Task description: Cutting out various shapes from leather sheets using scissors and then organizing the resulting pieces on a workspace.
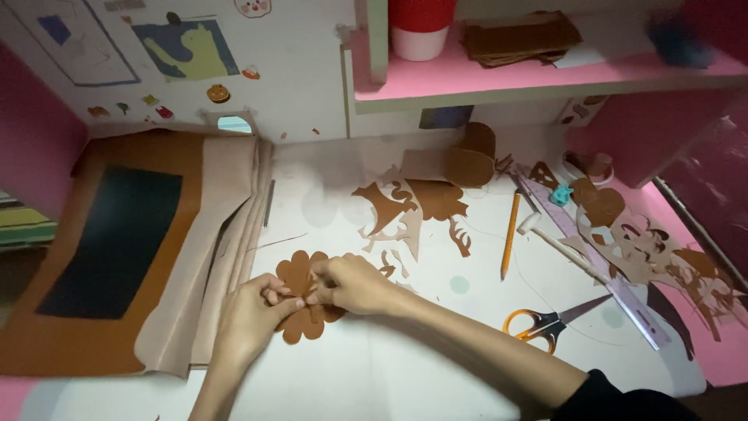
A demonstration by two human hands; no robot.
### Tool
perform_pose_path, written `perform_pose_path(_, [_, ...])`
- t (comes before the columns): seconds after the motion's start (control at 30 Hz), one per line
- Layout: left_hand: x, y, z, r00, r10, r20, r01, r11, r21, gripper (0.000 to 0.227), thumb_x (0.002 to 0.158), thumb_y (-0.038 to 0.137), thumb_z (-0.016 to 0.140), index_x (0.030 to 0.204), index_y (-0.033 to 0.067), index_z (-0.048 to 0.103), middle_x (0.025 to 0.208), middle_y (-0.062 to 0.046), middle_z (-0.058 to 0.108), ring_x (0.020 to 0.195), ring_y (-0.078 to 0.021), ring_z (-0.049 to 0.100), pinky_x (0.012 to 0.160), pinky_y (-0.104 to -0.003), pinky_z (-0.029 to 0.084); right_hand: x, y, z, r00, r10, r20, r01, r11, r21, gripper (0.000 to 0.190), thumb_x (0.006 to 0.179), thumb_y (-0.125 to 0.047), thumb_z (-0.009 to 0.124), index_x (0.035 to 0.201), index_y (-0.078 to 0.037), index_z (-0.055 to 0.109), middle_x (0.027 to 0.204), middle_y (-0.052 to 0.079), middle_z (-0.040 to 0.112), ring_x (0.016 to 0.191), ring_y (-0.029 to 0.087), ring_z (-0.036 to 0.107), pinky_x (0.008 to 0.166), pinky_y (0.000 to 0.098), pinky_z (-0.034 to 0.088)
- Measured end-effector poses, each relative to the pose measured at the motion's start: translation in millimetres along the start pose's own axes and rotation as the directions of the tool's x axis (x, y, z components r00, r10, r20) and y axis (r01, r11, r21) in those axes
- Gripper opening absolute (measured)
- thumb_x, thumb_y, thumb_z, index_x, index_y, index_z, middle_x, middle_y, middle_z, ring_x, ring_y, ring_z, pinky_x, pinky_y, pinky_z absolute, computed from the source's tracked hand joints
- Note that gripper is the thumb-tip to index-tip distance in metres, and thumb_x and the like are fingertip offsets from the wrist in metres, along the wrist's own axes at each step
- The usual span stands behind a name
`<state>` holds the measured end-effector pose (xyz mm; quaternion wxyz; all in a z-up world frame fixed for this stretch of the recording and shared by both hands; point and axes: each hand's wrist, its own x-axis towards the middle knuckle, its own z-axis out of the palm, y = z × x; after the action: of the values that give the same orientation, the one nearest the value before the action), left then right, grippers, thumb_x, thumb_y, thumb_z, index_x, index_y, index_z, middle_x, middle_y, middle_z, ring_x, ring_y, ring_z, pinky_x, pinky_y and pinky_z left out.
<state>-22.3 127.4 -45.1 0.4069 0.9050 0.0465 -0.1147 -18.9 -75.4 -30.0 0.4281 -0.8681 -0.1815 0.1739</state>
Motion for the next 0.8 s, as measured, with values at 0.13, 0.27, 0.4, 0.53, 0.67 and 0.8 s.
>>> perform_pose_path(0.13, [-2, -1, -1, 0.999, -0.024, -0.038, 0.025, 0.999, 0.044, 0.048, 0.073, 0.029, 0.090, 0.114, 0.0189, 0.066, 0.078, 0.002, 0.062, 0.076, -0.0141, 0.064, 0.075, -0.029, 0.047, -6, 18, -21, 0.929, -0.086, 0.359, 0.008, 0.977, 0.215, 0.017, 0.097, -0.002, 0.055, 0.084, -0.001, 0.066, 0.077, 0.010, 0.076, 0.063, 0.014, 0.070, 0.061, 0.0266, 0.060])
perform_pose_path(0.27, [-6, 0, -8, 0.999, -0.038, -0.021, 0.035, 0.993, -0.111, 0.039, 0.087, 0.027, 0.079, 0.122, 0.0197, 0.066, 0.075, -0.001, 0.063, 0.069, -0.0138, 0.062, 0.070, -0.030, 0.050, 6, 16, -28, 0.984, 0.041, 0.174, -0.052, 0.997, 0.060, 0.013, 0.092, -0.013, 0.066, 0.081, -0.014, 0.061, 0.077, -0.003, 0.072, 0.061, 0.012, 0.070, 0.064, 0.0254, 0.052])
perform_pose_path(0.4, [-5, -11, -6, 0.986, 0.144, -0.084, -0.156, 0.975, -0.160, 0.028, 0.087, 0.016, 0.074, 0.114, 0.0186, 0.078, 0.092, 0.002, 0.066, 0.064, -0.0113, 0.049, 0.070, -0.023, 0.045, 21, 11, -13, 0.997, 0.082, 0.007, -0.082, 0.994, 0.076, 0.038, 0.086, -0.023, 0.079, 0.066, -0.017, 0.048, 0.067, -0.012, 0.059, 0.068, 0.004, 0.053, 0.067, 0.0242, 0.039])
perform_pose_path(0.53, [-6, -25, -1, 0.944, 0.327, -0.044, -0.323, 0.943, 0.080, 0.061, 0.072, 0.034, 0.088, 0.131, 0.0234, 0.074, 0.113, 0.007, 0.063, 0.068, -0.0143, 0.049, 0.076, -0.026, 0.047, 25, 12, -3, 0.989, 0.122, -0.084, -0.134, 0.979, -0.154, 0.012, 0.079, -0.025, 0.074, 0.077, -0.025, 0.063, 0.073, -0.018, 0.060, 0.074, 0.005, 0.061, 0.065, 0.0296, 0.040])
perform_pose_path(0.67, [-10, -32, 6, 0.905, 0.412, -0.103, -0.374, 0.889, 0.264, 0.065, 0.072, 0.044, 0.087, 0.132, 0.0238, 0.071, 0.124, 0.008, 0.060, 0.112, -0.0130, 0.065, 0.084, -0.036, 0.054, 20, 13, 1, 0.984, 0.100, -0.148, -0.126, 0.976, -0.176, 0.058, 0.069, -0.047, 0.085, 0.116, -0.028, 0.056, 0.089, -0.010, 0.063, 0.081, 0.014, 0.061, 0.065, 0.0353, 0.040])
perform_pose_path(0.8, [-21, -25, 6, 0.941, 0.324, -0.094, -0.288, 0.917, 0.277, 0.064, 0.078, 0.050, 0.078, 0.136, 0.0257, 0.068, 0.123, 0.009, 0.060, 0.114, -0.0130, 0.062, 0.084, -0.038, 0.055, 9, 5, 1, 0.979, 0.065, -0.193, -0.098, 0.981, -0.169, 0.039, 0.077, -0.044, 0.081, 0.108, -0.033, 0.058, 0.091, -0.011, 0.061, 0.081, 0.011, 0.059, 0.064, 0.0349, 0.040])
